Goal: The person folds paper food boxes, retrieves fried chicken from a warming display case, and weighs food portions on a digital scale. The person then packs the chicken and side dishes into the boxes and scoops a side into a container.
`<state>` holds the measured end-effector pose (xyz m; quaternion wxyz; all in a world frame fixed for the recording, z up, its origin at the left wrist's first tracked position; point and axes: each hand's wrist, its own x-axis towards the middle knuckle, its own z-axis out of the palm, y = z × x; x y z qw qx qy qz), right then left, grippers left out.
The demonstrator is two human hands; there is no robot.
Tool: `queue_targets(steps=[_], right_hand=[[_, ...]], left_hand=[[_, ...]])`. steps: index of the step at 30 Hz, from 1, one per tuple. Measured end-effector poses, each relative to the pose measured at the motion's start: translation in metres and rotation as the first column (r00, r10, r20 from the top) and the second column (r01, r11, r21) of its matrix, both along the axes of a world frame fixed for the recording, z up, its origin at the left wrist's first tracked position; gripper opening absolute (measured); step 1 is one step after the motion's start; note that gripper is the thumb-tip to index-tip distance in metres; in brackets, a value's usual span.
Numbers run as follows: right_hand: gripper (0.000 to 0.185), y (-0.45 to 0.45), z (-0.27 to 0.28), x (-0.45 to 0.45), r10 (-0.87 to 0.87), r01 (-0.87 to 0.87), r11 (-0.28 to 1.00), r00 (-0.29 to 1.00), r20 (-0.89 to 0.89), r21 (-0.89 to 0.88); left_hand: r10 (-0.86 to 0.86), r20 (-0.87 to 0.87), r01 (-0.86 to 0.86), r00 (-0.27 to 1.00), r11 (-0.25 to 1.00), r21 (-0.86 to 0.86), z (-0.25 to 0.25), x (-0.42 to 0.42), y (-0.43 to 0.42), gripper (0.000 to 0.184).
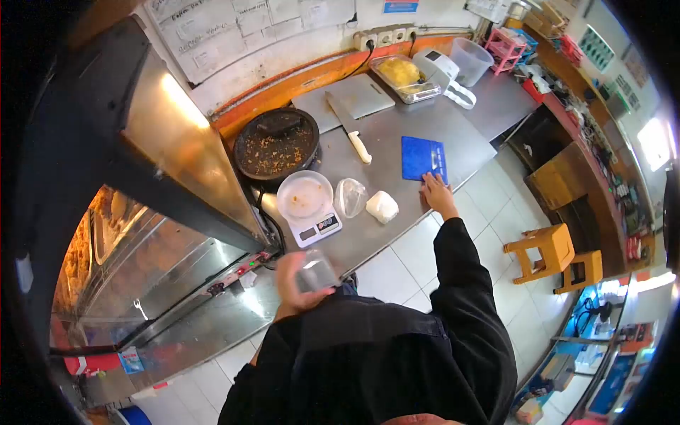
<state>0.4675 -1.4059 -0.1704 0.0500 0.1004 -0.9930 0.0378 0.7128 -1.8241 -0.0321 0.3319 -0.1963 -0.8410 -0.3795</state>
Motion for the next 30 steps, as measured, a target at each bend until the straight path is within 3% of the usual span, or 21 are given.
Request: queue_targets(steps=[1, 3, 5, 7, 8, 9, 10, 11, 13, 15, 16, 17, 18, 19, 20, 23, 25, 26, 27, 29, 30], right_hand=[[0.043, 0.003, 0.000, -0.009, -0.084, 0.081, 0.986, 0.996, -0.014, -0.146], [0.048, 0.009, 0.018, -0.027, -0.078, 0.106, 0.980, 0.983, 0.164, -0.169], [0.050, -0.004, 0.033, -0.031, -0.151, 0.170, 0.976, 0.979, -0.140, 0.138], [0.054, -0.041, 0.048, -0.032, -0.022, 0.000, 0.957, 0.997, -0.074, -0.289], [0.058, -0.074, 0.077, -0.010, 0.012, 0.073, 0.893, 0.982, 0.187, -0.444], [0.062, -0.086, 0.031, -0.004, 0.234, -0.131, 0.866, 0.959, 0.160, -0.483], [0.064, -0.113, 0.098, 0.030, 0.244, -0.013, 0.871, 0.880, 0.409, -0.491], [0.063, -0.126, 0.083, 0.038, 0.374, -0.293, 0.916, 0.869, 0.324, -0.273], [0.063, -0.120, 0.054, 0.037, 0.441, -0.363, 0.878, 0.867, 0.233, -0.311], [0.061, -0.084, 0.052, 0.018, 0.506, -0.378, 0.809, 0.837, 0.207, -0.450], [0.060, -0.066, 0.055, 0.006, 0.556, -0.378, 0.719, 0.816, 0.157, -0.584], [0.058, -0.040, 0.074, -0.011, 0.473, -0.219, 0.767, 0.828, 0.301, -0.603], [0.057, -0.008, 0.092, -0.029, 0.385, -0.056, 0.802, 0.810, 0.442, -0.595], [0.055, 0.024, 0.088, -0.050, 0.280, -0.050, 0.820, 0.904, 0.323, -0.571], [0.052, 0.060, 0.082, -0.073, 0.173, -0.041, 0.836, 0.966, 0.193, -0.547], [0.058, 0.147, 0.071, -0.139, -0.191, 0.122, 0.920, 0.969, -0.154, -0.373], [0.060, 0.183, 0.046, -0.176, -0.178, 0.122, 0.928, 0.975, -0.131, -0.351], [0.061, 0.195, 0.039, -0.188, -0.171, 0.121, 0.935, 0.977, -0.126, -0.334], [0.061, 0.200, 0.040, -0.191, -0.163, 0.113, 0.936, 0.979, -0.124, -0.335], [0.061, 0.192, 0.055, -0.194, -0.165, 0.166, 0.986, 0.985, -0.043, 0.027], [0.058, 0.189, 0.059, -0.194, -0.131, 0.148, 0.984, 0.979, -0.157, 0.099]], left_hand=[[-0.068, -0.051, 0.065, 0.996, 0.996, -0.054, -0.004, -0.020, 0.020, 0.088], [-0.069, 0.081, 0.066, 0.994, 0.997, 0.049, -0.007, -0.046, 0.051, 0.086], [-0.139, 0.254, 0.092, 0.957, 0.978, 0.186, -0.011, -0.066, 0.062, 0.090], [-0.036, 0.302, -0.067, 0.953, 0.944, 0.324, 0.001, -0.093, 0.075, 0.080], [-0.024, 0.311, -0.083, 0.950, 0.941, 0.327, -0.002, -0.108, 0.083, 0.080], [0.021, 0.396, -0.214, 0.918, 0.867, 0.451, -0.008, -0.123, 0.088, 0.078], [0.047, 0.479, -0.340, 0.876, 0.765, 0.547, -0.014, -0.139, 0.095, 0.075], [0.047, 0.483, -0.343, 0.874, 0.763, 0.548, -0.024, -0.158, 0.105, 0.075], [-0.038, 0.459, -0.278, 0.888, 0.749, 0.601, -0.042, -0.193, 0.129, 0.074], [-0.017, 0.486, -0.282, 0.874, 0.796, 0.536, -0.057, -0.230, 0.165, 0.074], [-0.104, 0.444, -0.253, 0.890, 0.697, 0.670, -0.076, -0.250, 0.184, 0.074], [-0.183, 0.383, -0.216, 0.905, 0.578, 0.787, -0.092, -0.268, 0.203, 0.074], [-0.208, 0.437, -0.243, 0.875, 0.592, 0.768, -0.102, -0.282, 0.219, 0.069], [-0.207, 0.437, -0.244, 0.876, 0.590, 0.769, -0.105, -0.295, 0.233, 0.069], [-0.123, 0.503, -0.281, 0.856, 0.705, 0.651, -0.108, -0.308, 0.246, 0.068], [0.012, 0.592, -0.318, 0.806, 0.852, 0.416, -0.135, -0.342, 0.261, 0.070], [0.378, 0.515, -0.444, 0.769, 0.896, 0.004, -0.168, -0.361, 0.264, 0.075], [0.455, 0.348, -0.518, 0.820, 0.848, 0.111, -0.152, -0.363, 0.278, 0.066], [0.462, 0.349, -0.525, 0.815, 0.844, 0.109, -0.136, -0.361, 0.291, 0.066], [0.648, 0.359, -0.732, 0.671, 0.654, 0.189, -0.106, -0.359, 0.317, 0.062], [0.605, 0.364, -0.689, 0.708, 0.705, 0.167, -0.099, -0.359, 0.338, 0.062]])
